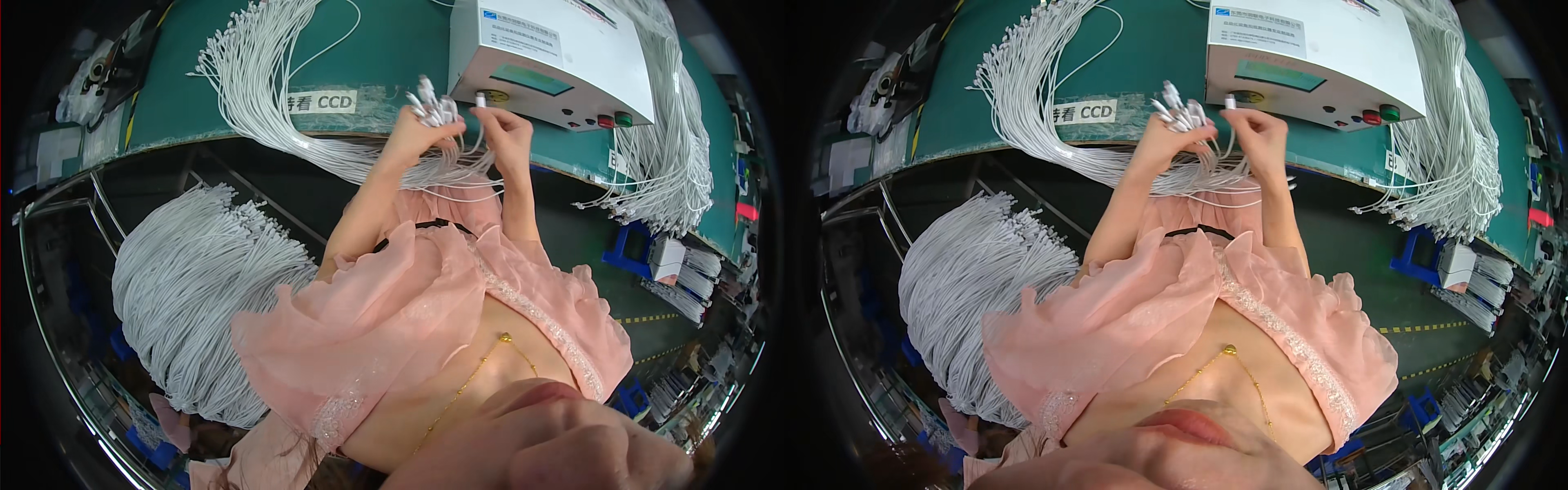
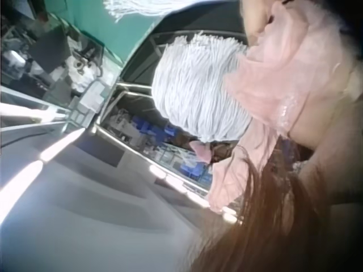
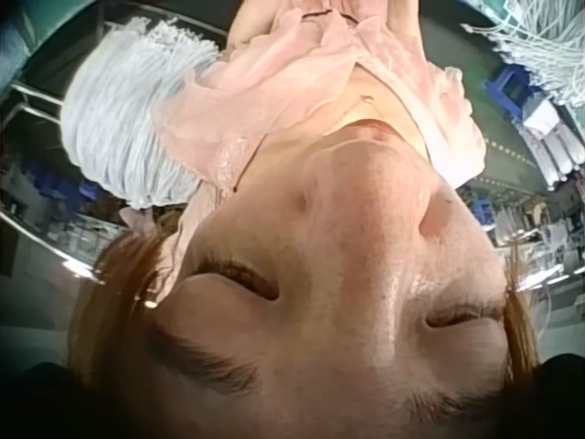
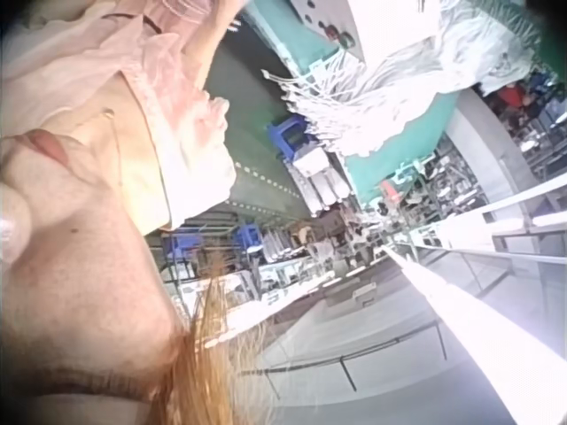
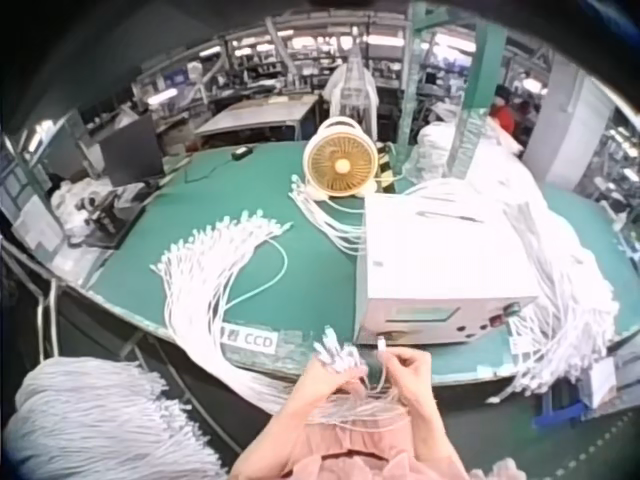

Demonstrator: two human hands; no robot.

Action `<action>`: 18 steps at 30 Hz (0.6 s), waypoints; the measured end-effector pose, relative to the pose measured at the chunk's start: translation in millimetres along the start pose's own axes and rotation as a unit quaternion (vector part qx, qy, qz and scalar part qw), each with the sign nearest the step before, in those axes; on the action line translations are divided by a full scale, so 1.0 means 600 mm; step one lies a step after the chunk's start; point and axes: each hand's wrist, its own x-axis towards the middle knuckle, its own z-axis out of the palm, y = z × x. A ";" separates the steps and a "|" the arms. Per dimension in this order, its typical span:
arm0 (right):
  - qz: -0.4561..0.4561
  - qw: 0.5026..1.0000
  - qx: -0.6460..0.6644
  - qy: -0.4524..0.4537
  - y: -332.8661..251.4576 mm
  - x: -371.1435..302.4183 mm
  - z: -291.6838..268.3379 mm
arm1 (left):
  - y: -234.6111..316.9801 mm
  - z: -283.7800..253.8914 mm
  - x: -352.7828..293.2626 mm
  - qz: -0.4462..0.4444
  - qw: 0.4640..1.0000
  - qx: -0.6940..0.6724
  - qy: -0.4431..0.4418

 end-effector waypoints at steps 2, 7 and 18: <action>-0.020 0.994 0.003 0.105 0.031 0.000 -0.030 | 0.014 -0.028 0.002 -0.018 0.999 -0.038 0.011; 0.002 0.956 0.042 0.289 0.094 -0.019 -0.161 | 0.032 -0.129 0.003 0.010 0.914 -0.391 0.108; 0.056 0.994 -0.094 -0.014 -0.002 0.001 -0.025 | -0.010 0.002 0.015 -0.171 0.913 -0.371 -0.007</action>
